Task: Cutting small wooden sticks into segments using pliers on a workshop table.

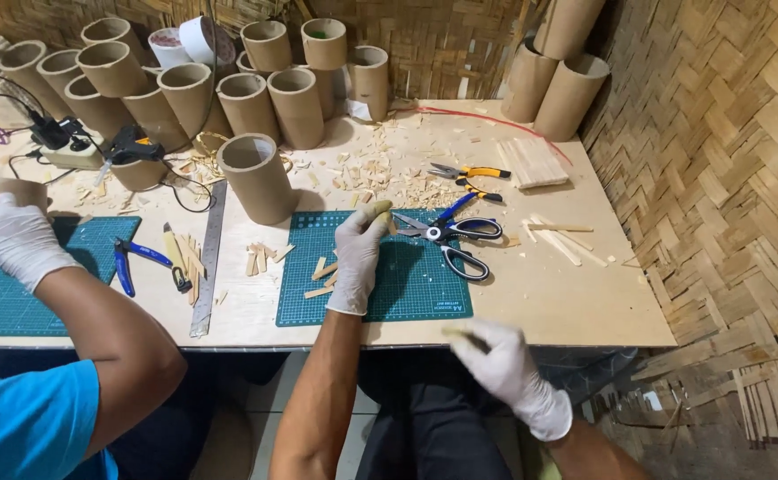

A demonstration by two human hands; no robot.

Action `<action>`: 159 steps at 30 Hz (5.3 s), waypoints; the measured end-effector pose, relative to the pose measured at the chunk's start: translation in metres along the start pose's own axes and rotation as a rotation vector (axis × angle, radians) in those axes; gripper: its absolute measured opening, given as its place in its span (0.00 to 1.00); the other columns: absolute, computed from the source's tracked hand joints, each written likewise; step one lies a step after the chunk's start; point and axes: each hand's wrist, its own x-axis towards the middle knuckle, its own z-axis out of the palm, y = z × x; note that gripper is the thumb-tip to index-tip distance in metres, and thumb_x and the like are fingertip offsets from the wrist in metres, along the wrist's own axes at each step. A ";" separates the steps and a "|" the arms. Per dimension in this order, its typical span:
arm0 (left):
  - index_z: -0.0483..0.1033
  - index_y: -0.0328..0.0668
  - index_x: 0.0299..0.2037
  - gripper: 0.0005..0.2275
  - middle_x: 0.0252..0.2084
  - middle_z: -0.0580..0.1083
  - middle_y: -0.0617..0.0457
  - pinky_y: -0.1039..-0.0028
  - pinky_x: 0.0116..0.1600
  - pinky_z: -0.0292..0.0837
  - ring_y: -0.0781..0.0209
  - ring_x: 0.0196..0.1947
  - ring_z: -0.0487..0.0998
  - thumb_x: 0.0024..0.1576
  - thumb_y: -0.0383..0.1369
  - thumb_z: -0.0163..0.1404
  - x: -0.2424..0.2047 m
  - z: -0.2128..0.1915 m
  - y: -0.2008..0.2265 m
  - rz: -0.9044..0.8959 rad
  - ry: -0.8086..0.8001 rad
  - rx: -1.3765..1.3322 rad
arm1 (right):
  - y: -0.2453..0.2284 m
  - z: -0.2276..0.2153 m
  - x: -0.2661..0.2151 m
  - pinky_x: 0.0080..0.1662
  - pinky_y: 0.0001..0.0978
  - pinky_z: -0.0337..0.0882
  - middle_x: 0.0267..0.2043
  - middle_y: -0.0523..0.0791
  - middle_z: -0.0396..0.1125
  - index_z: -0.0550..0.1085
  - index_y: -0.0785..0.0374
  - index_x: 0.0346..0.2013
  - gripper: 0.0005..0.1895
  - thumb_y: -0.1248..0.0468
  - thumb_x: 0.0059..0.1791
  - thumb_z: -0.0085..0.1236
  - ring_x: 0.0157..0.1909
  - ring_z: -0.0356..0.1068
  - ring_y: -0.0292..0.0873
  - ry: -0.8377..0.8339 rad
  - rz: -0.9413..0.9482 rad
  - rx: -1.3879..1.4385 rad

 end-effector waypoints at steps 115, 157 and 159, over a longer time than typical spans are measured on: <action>0.72 0.40 0.31 0.07 0.28 0.75 0.48 0.67 0.50 0.75 0.58 0.34 0.80 0.54 0.28 0.58 -0.009 0.007 0.032 -0.237 0.184 -0.258 | 0.035 0.027 0.141 0.34 0.28 0.65 0.15 0.44 0.69 0.80 0.57 0.23 0.14 0.51 0.39 0.72 0.21 0.66 0.42 -0.254 0.344 -0.228; 0.78 0.39 0.31 0.04 0.28 0.76 0.49 0.69 0.53 0.72 0.62 0.35 0.76 0.56 0.30 0.57 -0.008 0.004 0.037 -0.200 0.245 -0.034 | 0.065 0.004 0.147 0.30 0.24 0.69 0.18 0.47 0.72 0.82 0.67 0.31 0.10 0.64 0.40 0.70 0.21 0.70 0.37 -0.409 0.503 0.164; 0.79 0.39 0.32 0.04 0.29 0.76 0.50 0.68 0.54 0.71 0.62 0.36 0.77 0.56 0.31 0.57 -0.008 0.002 0.032 -0.207 0.239 0.044 | 0.066 0.000 0.148 0.28 0.26 0.68 0.18 0.48 0.72 0.82 0.67 0.30 0.10 0.63 0.40 0.70 0.19 0.71 0.39 -0.421 0.511 0.127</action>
